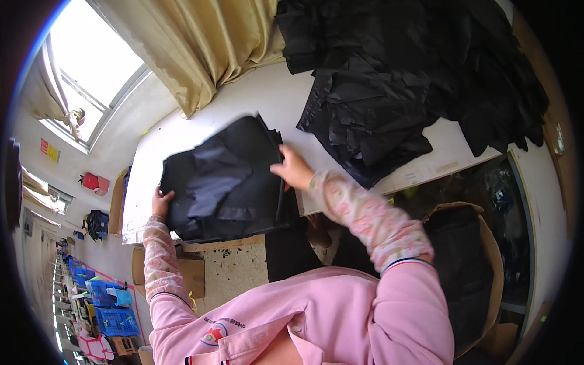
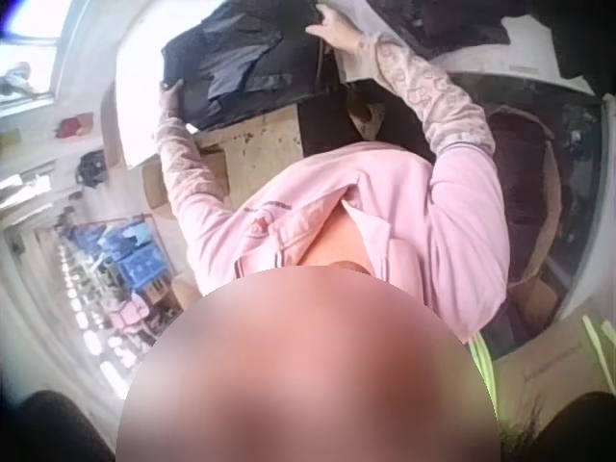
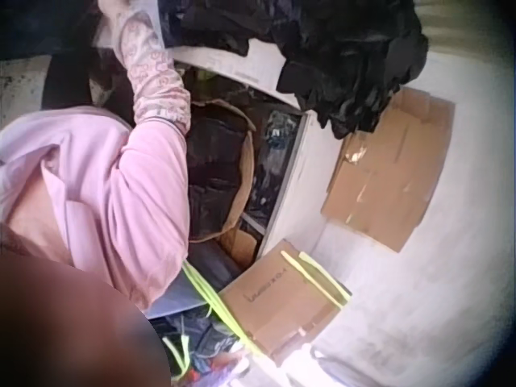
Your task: The recorder is inspecting and folding black fabric components, likely pieces of sports or outdoor equipment, on a white workbench.
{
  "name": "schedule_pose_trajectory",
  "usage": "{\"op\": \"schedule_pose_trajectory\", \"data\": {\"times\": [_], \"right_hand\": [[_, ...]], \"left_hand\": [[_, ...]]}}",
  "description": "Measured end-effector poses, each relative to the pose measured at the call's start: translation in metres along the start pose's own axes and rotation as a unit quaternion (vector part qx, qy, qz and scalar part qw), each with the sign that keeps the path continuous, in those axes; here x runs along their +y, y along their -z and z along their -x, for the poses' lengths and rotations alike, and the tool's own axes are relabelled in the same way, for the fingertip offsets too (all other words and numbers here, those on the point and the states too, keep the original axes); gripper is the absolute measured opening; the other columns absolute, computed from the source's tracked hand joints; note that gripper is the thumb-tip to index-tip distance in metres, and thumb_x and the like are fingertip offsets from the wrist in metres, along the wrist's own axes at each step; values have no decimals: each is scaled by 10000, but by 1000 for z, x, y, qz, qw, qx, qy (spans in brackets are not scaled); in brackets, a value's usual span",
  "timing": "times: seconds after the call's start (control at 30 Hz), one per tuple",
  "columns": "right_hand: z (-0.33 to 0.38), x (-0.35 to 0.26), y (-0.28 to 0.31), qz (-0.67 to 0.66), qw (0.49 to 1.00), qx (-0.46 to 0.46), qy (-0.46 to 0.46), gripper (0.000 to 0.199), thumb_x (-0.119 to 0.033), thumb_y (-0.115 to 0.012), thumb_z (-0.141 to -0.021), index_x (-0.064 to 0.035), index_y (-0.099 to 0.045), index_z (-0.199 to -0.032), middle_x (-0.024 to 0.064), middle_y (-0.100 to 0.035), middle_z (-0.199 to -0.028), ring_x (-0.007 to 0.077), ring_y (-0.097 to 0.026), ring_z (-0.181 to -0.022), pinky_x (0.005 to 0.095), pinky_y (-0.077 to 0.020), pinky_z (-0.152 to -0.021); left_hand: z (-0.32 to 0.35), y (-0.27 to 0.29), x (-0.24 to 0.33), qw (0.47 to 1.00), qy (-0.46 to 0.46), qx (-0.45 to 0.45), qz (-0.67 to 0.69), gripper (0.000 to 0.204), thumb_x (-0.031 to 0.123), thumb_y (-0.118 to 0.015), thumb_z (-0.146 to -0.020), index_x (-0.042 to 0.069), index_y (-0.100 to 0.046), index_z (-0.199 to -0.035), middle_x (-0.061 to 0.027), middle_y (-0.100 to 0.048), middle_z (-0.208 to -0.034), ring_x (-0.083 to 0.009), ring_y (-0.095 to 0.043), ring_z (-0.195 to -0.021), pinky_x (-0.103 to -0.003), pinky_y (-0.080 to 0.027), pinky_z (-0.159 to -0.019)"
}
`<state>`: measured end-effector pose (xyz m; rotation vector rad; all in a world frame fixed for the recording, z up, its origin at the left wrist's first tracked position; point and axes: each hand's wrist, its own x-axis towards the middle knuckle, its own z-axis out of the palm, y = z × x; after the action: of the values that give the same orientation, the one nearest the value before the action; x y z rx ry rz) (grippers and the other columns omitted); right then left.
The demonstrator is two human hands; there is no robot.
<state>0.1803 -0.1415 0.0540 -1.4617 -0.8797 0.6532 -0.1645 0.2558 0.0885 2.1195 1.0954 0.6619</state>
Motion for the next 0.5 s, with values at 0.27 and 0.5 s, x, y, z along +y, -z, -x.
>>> {"op": "schedule_pose_trajectory", "data": {"times": [0.27, 0.5], "right_hand": [[5, 56, -44, 109, 987, 72, -94, 648, -150, -714, -775, 44, -403, -1309, 283, -565, -1199, 399, -562, -1118, 404, -451, -948], [2, 47, -26, 15, 991, 54, -118, 503, -198, -685, -827, 13, -475, -1233, 210, -646, -893, 300, -645, -706, 380, -526, -675]], "left_hand": [[85, -119, 162, 898, -299, 52, -319, 782, 355, -788, -715, 159, -411, -1372, -215, -354, -1429, -400, -310, -1344, -563, -265, -1063], [151, -246, 164, 890, -281, -241, -266, 891, 661, -602, -761, 208, -305, -1469, -194, -149, -1545, -394, -111, -1430, -675, -158, -1053]]}}
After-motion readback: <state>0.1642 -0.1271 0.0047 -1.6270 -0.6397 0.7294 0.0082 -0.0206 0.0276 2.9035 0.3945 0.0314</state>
